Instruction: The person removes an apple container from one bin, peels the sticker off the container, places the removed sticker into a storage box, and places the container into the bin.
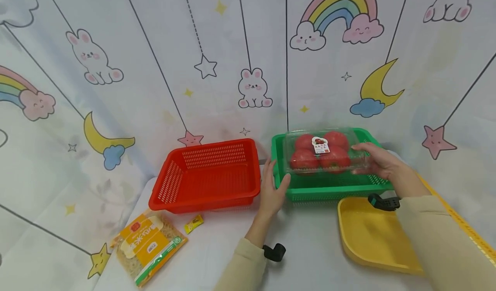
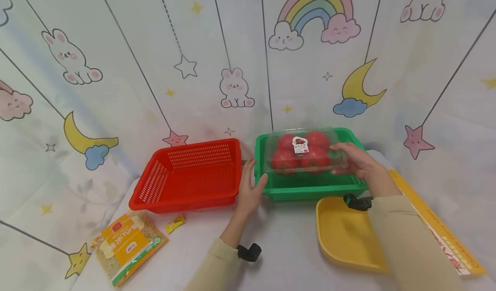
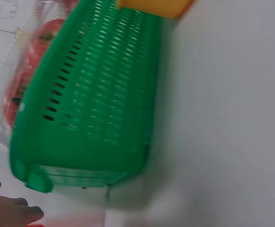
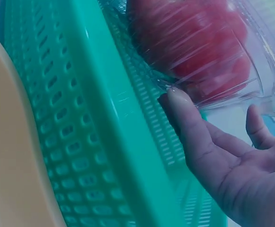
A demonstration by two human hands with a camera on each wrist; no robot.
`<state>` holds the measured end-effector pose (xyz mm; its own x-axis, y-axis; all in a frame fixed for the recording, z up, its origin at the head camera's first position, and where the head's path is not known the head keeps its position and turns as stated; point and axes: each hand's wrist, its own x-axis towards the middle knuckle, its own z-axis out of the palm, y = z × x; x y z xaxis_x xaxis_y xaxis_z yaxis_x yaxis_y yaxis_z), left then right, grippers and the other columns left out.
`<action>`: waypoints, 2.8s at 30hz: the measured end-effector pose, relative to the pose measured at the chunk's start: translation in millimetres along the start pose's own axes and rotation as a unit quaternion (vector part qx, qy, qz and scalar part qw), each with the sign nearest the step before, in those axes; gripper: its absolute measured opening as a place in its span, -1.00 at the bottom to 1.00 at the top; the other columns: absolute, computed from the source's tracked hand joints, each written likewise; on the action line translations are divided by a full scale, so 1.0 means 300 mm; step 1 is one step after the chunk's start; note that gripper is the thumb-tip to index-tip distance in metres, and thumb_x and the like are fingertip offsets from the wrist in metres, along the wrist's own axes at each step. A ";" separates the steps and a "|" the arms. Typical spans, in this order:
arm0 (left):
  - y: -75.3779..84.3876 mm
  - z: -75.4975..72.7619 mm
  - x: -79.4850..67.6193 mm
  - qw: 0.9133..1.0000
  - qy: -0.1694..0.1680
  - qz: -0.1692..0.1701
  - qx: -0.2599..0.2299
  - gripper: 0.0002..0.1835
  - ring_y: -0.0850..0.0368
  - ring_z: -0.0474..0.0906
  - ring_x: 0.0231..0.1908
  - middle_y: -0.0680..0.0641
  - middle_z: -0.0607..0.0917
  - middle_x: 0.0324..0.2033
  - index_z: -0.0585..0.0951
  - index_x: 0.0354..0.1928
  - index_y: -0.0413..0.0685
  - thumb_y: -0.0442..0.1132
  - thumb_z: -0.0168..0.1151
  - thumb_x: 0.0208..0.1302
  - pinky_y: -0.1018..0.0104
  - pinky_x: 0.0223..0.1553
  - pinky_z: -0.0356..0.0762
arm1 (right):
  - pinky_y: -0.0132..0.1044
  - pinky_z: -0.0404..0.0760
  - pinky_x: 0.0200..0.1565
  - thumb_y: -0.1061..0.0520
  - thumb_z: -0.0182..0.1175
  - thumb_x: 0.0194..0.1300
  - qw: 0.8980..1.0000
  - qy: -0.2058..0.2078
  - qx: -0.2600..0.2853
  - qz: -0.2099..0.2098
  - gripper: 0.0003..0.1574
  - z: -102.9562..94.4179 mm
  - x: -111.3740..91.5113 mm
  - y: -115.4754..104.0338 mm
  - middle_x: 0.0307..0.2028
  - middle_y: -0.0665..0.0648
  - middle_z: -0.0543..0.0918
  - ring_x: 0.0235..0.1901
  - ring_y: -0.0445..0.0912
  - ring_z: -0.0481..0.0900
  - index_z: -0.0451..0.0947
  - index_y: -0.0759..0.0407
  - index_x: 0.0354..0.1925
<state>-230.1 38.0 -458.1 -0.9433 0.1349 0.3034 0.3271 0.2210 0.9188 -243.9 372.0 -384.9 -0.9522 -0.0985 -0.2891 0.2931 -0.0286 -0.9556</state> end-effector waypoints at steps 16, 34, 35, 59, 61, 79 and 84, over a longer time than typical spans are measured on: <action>0.090 -0.176 0.029 0.993 -0.034 -0.048 -0.100 -0.32 -0.11 0.45 0.24 -0.09 0.37 0.40 0.22 0.53 0.11 0.02 0.15 0.45 -0.01 0.17 0.54 | -0.04 0.73 -0.15 -0.13 0.03 0.54 0.999 0.012 -0.011 -0.047 -0.59 0.184 -0.091 -0.041 0.12 0.16 0.15 -0.23 -0.06 0.67 0.06 -0.01 0.06; 0.075 -0.385 -0.061 0.979 -0.048 -0.085 -0.179 -0.32 -0.16 0.35 0.30 -0.10 0.32 0.43 0.18 0.55 0.17 0.07 0.07 0.47 -0.04 0.13 0.56 | -0.20 0.74 -0.24 -0.02 0.03 0.56 0.995 -0.014 -0.024 -0.092 -0.59 0.422 -0.188 0.026 -0.46 -0.02 0.45 -0.39 -0.11 0.68 0.10 0.11 0.14; 0.076 -0.396 -0.071 0.980 -0.045 -0.087 -0.175 -0.31 -0.15 0.33 0.31 -0.09 0.31 0.43 0.18 0.55 0.19 0.08 0.09 0.46 -0.06 0.15 0.54 | -0.24 0.73 -0.24 -0.02 0.03 0.55 0.995 -0.012 -0.036 -0.095 -0.52 0.432 -0.194 0.031 -0.41 -0.02 0.48 -0.39 -0.13 0.66 0.09 0.14 0.22; 0.046 -0.568 -0.358 0.971 -0.059 -0.132 -0.189 -0.25 -0.26 0.44 0.24 -0.32 0.34 0.41 0.19 0.55 -0.03 -0.15 0.19 0.36 -0.09 -0.04 0.65 | -0.07 0.65 -0.14 -0.01 0.16 0.48 0.986 -0.065 -0.153 -0.021 -0.16 0.576 -0.361 0.157 0.10 0.35 0.52 -0.04 0.10 0.57 -0.10 0.14 0.44; 0.049 -0.579 -0.376 0.970 -0.055 -0.150 -0.183 -0.24 -0.26 0.49 0.22 -0.30 0.35 0.41 0.21 0.55 -0.01 -0.14 0.23 0.35 -0.05 -0.10 0.68 | -0.07 0.65 -0.16 -0.01 0.18 0.46 0.986 -0.071 -0.151 -0.018 -0.15 0.581 -0.364 0.165 0.14 0.36 0.49 -0.05 0.09 0.57 -0.09 0.12 0.44; -0.053 -0.605 -0.442 0.956 -0.126 -0.202 -0.174 -0.24 -0.23 0.57 0.15 -0.42 0.32 0.40 0.10 0.59 -0.08 -0.10 0.15 0.46 -0.03 -0.16 0.69 | -0.09 0.67 -0.15 0.08 0.22 0.43 0.987 -0.108 -0.119 -0.013 -0.16 0.597 -0.379 0.326 -0.13 0.24 0.52 -0.14 0.06 0.58 -0.06 0.38 0.34; -0.096 -0.584 -0.427 0.950 -0.134 -0.208 -0.192 -0.23 -0.24 0.48 0.23 -0.45 0.26 0.42 0.06 0.59 -0.11 -0.12 0.14 0.48 -0.08 -0.07 0.66 | -0.09 0.67 -0.19 0.08 0.23 0.41 0.989 -0.074 -0.131 -0.004 -0.16 0.597 -0.344 0.357 -0.12 0.24 0.55 -0.18 0.04 0.59 -0.02 0.40 0.35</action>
<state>-128.8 -154.8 -479.1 -0.9209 0.3657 -0.1351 -0.1649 -0.0513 0.9850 -99.0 201.0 -447.3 -0.9258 -0.2439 -0.2887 0.2351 0.2264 -0.9452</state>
